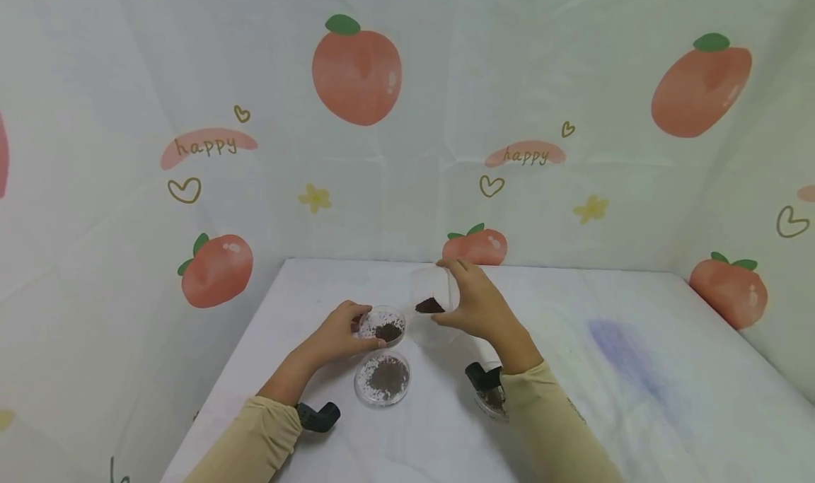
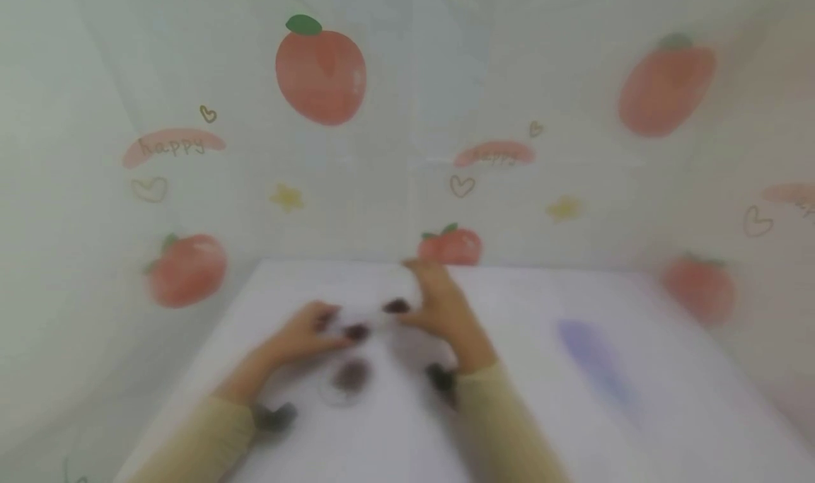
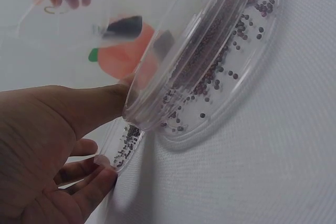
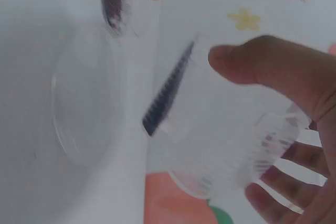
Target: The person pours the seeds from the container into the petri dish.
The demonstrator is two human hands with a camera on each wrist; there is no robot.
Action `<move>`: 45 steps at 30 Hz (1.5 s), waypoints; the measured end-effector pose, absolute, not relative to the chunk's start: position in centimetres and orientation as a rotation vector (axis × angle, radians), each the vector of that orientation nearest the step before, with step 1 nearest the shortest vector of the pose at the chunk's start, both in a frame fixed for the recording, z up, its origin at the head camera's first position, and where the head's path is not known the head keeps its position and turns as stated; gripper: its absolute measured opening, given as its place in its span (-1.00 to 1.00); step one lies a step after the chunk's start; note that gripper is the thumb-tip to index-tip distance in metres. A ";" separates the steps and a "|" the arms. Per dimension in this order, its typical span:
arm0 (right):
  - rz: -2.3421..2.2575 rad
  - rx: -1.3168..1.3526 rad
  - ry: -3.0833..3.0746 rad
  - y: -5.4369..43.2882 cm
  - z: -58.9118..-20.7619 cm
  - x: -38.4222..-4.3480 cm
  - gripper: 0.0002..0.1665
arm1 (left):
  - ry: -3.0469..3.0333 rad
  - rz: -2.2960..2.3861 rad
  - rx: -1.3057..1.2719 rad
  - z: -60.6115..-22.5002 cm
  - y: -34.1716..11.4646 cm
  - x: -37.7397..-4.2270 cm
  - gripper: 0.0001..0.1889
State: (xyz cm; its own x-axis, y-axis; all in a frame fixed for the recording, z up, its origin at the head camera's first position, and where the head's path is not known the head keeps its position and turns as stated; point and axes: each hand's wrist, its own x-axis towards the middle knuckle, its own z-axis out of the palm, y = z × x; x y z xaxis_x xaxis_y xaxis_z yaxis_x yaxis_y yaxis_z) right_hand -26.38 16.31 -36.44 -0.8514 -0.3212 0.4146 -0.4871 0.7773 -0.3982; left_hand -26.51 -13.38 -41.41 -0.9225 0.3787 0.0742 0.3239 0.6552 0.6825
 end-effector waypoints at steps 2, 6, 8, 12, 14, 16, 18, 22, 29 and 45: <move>0.856 0.615 -2.663 17.5 -36.1 -26.4 0.07 | 2.799 1.117 0.591 -41.5 -13.3 -26.6 -0.12; 1.114 0.616 -2.682 19.7 -35.7 -26.3 0.00 | 2.821 1.093 0.586 -41.8 -13.3 -26.8 -0.12; 1.188 0.606 -2.703 20.8 -35.6 -26.4 -0.01 | 2.824 1.096 0.588 -41.9 -13.4 -26.9 -0.12; 1.272 0.559 -2.761 22.8 -35.6 -26.5 0.02 | 2.814 1.114 0.593 -42.0 -13.4 -27.0 -0.12; 1.310 0.550 -2.774 23.8 -35.5 -26.4 0.02 | 2.816 1.111 0.588 -42.1 -13.4 -27.1 -0.12; 1.333 0.542 -2.788 24.6 -35.4 -26.4 0.02 | 2.819 1.109 0.580 -42.2 -13.4 -27.2 -0.11; 1.342 0.525 -2.811 25.5 -35.4 -26.4 0.00 | 2.824 1.103 0.573 -42.3 -13.5 -27.2 -0.11; 1.350 0.515 -2.861 26.9 -35.8 -26.4 -0.04 | 2.821 1.107 0.577 -42.3 -13.5 -27.2 -0.11; 1.393 0.505 -2.898 28.5 -36.6 -26.5 -0.04 | 2.813 1.112 0.583 -42.0 -13.8 -27.0 -0.11; 1.396 0.495 -3.009 30.6 -37.7 -26.6 -0.07 | 2.809 1.100 0.584 -42.0 -14.0 -26.9 -0.10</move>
